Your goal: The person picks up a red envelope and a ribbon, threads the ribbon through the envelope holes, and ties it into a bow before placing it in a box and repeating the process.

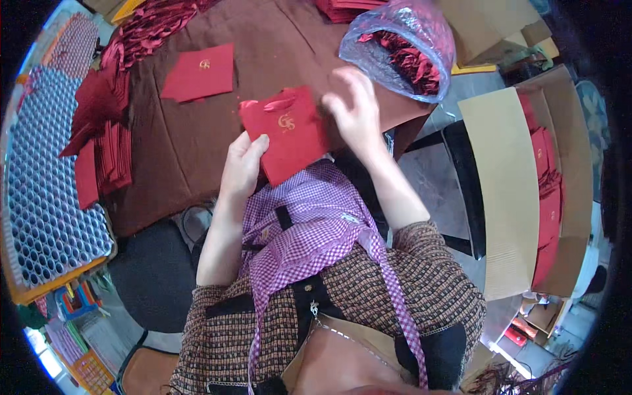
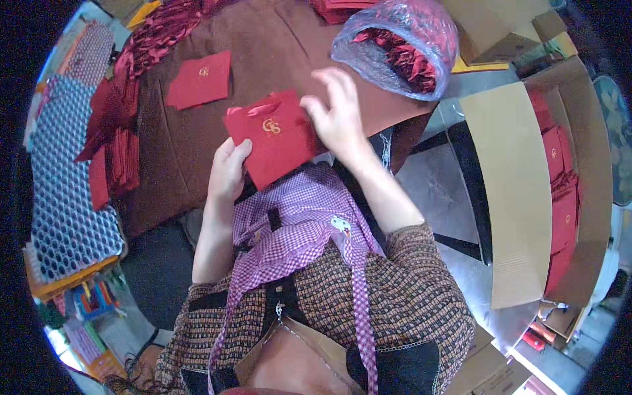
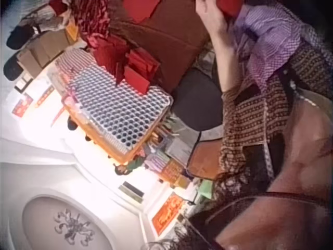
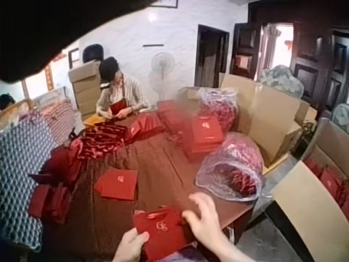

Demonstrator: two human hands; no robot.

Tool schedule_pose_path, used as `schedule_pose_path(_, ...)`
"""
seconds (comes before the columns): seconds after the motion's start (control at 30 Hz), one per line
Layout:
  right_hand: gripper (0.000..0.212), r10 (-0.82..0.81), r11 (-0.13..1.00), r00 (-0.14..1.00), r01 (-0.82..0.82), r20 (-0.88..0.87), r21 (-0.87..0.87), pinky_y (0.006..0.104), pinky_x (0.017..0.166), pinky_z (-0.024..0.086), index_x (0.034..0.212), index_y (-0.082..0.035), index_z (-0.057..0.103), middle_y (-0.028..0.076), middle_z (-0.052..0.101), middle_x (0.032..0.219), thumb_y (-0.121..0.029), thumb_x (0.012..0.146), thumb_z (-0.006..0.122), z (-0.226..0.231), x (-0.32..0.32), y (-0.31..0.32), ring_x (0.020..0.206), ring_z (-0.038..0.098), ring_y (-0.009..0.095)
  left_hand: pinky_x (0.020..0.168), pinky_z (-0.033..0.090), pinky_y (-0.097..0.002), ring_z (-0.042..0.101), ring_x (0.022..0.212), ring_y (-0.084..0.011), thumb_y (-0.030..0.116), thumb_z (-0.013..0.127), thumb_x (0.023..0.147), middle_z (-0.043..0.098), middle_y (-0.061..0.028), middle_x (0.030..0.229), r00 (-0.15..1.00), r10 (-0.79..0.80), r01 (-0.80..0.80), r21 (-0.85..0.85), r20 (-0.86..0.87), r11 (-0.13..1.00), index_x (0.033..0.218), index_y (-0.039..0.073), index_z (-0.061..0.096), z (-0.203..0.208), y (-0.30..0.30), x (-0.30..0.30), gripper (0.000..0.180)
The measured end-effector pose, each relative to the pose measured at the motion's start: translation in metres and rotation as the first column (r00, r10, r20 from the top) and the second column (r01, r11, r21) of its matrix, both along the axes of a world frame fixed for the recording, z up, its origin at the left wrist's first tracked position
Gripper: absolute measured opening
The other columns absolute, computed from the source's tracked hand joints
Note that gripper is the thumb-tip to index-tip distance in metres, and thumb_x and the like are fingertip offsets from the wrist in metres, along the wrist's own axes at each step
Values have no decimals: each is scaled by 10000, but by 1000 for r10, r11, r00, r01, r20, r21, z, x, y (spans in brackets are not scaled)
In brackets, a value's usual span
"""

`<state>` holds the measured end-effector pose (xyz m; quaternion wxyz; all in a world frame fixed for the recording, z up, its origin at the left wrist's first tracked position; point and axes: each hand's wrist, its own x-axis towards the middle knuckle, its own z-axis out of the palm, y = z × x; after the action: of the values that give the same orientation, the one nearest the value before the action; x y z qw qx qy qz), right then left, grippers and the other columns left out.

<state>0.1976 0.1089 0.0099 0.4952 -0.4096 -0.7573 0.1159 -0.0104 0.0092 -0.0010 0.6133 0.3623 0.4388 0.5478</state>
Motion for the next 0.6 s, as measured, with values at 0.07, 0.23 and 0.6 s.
schedule_pose_path(0.07,532,216,961,976,-219,-38,-171,399,972,406,1142,7,555,194,531,1192,-168,680,751,15,-13,-34,1120,517,339,912,427,-296,565,1004,-153,120,454,943,608,-77,1098,976,118,-107,70,-182,992,1211,-42,515,3,4,5,319)
schedule_pose_path(0.23,852,455,875,878,-410,148,-258,420,1047,342,1342,78,346,274,429,1329,-198,655,766,27,-27,-63,1283,397,385,991,372,-321,477,1153,-194,107,431,940,493,-145,1252,925,104,25,331,-365,943,1319,-23,418,45,4,22,401)
schedule_pose_path(0.6,606,269,269,583,-810,-767,-522,310,1002,389,1367,62,369,133,533,1280,48,763,423,-1,-8,-11,1152,534,195,845,426,-371,542,948,-281,91,648,801,580,-133,961,240,469,41,491,-850,870,987,2,594,16,41,-25,213)
